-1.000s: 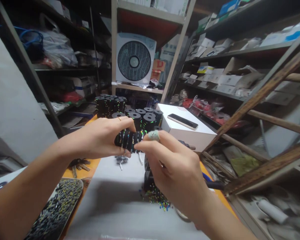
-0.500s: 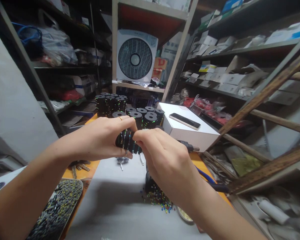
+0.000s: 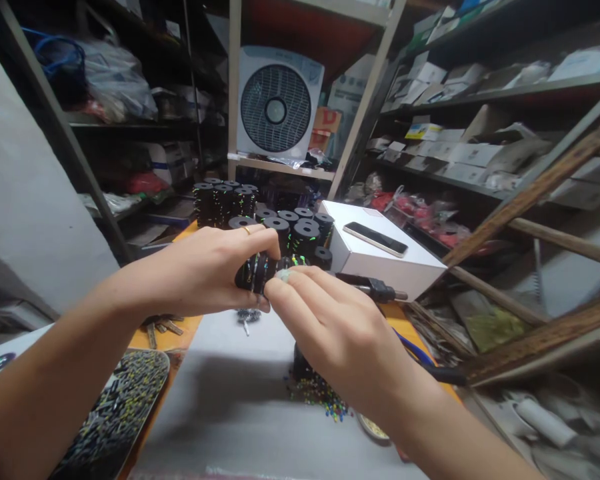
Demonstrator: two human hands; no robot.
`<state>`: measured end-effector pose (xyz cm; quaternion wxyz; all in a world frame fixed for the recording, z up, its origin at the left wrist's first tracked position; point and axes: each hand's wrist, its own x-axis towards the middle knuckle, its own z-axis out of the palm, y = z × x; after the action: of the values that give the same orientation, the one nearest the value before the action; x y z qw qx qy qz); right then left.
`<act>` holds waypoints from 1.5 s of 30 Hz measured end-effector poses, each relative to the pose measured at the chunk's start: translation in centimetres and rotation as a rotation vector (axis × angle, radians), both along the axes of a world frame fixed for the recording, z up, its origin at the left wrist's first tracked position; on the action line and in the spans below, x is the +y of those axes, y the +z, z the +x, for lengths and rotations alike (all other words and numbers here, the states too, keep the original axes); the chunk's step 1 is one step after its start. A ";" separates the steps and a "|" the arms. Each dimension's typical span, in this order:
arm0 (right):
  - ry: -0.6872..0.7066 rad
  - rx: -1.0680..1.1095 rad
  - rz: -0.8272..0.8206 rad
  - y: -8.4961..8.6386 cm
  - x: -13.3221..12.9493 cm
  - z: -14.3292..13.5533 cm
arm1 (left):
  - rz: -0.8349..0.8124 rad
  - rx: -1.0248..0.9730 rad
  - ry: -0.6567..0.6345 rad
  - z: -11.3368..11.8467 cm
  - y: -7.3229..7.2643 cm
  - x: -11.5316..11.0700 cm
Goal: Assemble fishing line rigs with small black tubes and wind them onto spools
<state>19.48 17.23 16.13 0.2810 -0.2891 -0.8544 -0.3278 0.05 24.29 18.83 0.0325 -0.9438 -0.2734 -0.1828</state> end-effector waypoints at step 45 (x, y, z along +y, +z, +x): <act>-0.367 0.369 -0.714 -13.8 -4.8 1.7 | -0.039 -0.003 0.022 0.1 0.3 -0.2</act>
<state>21.17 12.41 2.30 0.2485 -0.5685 -0.7843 0.0004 0.16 24.13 19.09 0.0157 -0.9410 -0.2872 -0.1784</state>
